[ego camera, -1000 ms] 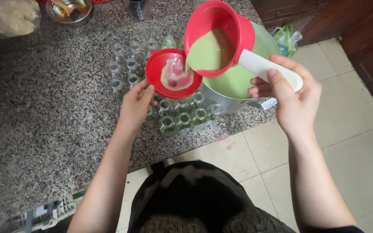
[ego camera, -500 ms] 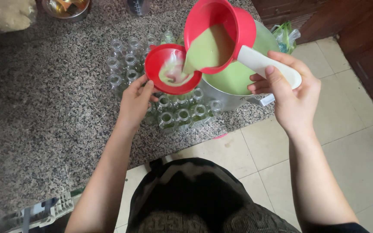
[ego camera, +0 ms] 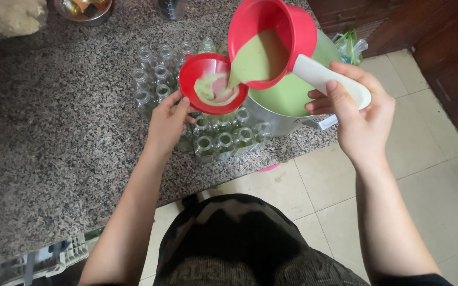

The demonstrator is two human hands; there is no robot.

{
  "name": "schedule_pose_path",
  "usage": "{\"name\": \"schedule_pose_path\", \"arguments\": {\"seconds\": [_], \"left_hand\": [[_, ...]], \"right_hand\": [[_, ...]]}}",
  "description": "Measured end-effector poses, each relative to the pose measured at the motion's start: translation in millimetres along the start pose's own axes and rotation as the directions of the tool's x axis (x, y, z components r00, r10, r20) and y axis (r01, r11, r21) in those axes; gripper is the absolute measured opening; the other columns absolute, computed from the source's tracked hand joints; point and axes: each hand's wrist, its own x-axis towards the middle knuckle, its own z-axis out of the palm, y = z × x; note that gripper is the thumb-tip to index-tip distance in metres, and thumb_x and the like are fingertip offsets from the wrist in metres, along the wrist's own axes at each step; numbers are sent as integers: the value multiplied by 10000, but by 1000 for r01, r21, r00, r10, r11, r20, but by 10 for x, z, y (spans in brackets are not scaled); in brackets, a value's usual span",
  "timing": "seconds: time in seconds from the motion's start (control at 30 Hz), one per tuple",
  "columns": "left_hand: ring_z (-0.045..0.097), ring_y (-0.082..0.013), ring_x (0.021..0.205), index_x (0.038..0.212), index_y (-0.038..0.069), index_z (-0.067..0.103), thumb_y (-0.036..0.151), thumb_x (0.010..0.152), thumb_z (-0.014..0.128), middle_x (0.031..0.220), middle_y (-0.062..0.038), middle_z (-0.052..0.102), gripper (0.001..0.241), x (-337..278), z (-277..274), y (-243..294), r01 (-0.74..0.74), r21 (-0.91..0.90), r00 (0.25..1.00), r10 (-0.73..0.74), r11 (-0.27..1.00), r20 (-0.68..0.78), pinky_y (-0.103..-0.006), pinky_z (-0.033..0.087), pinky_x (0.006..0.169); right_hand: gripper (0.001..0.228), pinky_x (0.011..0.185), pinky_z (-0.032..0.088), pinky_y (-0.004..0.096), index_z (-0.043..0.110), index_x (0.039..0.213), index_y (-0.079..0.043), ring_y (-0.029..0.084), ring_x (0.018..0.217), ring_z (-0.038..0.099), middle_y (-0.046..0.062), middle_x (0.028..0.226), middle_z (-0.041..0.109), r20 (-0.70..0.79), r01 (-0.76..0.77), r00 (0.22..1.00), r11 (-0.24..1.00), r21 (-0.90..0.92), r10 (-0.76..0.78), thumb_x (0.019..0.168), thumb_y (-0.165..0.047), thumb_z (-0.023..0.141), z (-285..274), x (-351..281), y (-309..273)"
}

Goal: Filling small plastic bottles with a green liquid using a funnel and a ladle.

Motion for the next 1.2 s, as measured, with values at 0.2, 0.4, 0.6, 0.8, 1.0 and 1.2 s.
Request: {"name": "schedule_pose_path", "arguments": {"seconds": [0.2, 0.4, 0.6, 0.8, 1.0, 1.2], "left_hand": [[640, -82, 754, 1508, 35, 543, 226, 1031, 537, 1037, -52, 772, 514, -2, 2, 4, 5, -8, 1000, -5, 1000, -2, -191, 439, 617], [644, -89, 751, 1499, 33, 548, 208, 1029, 540, 1036, -66, 783, 502, 10, 2, -9, 0, -21, 1000, 0, 1000, -8, -189, 436, 602], [643, -87, 757, 1499, 30, 544, 220, 1029, 543, 1035, -69, 783, 507, 10, 0, 5, 14, -13, 1000, -14, 1000, -9, -187, 442, 606], [638, -84, 749, 1503, 28, 541, 217, 1031, 548, 1011, -61, 769, 509, 47, -11, -51, 4, -37, 1000, -4, 999, -1, -185, 433, 594], [647, -89, 763, 1527, 16, 510, 192, 1037, 528, 1025, -69, 766, 520, 5, 8, 31, 24, -7, 1000, -24, 1000, -6, -194, 460, 618], [641, -83, 750, 1528, 7, 511, 189, 1037, 536, 1012, -74, 755, 524, 14, 5, 15, 10, -37, 1000, -10, 999, 1, -186, 455, 611]], "right_hand": [[328, 737, 641, 335, 509, 1416, 125, 294, 822, 727, 261, 1015, 680, -1, -4, 1000, 1000, 0, 4, 1104, 28, 535, -9, -25, 10], [327, 735, 643, 334, 512, 1418, 121, 293, 820, 726, 257, 1010, 678, 4, -7, 1000, 1000, 14, 7, 1104, 34, 537, 0, -32, 9], [330, 732, 640, 331, 508, 1418, 127, 287, 816, 725, 253, 1009, 682, 4, -8, 1000, 1000, 3, 8, 1104, 31, 537, 16, -51, -22], [321, 750, 647, 333, 516, 1411, 116, 281, 825, 724, 246, 1015, 680, 7, -11, 1000, 1000, 10, 11, 1102, 32, 541, 31, -65, -28], [323, 747, 655, 346, 511, 1409, 114, 298, 830, 731, 266, 1035, 685, 30, 17, 999, 1000, 0, -17, 1099, 33, 547, 35, -59, -27], [328, 750, 648, 336, 516, 1409, 116, 286, 826, 727, 251, 1019, 684, 22, 6, 1000, 1000, -7, -6, 1093, 37, 548, 45, -63, -41]]}}
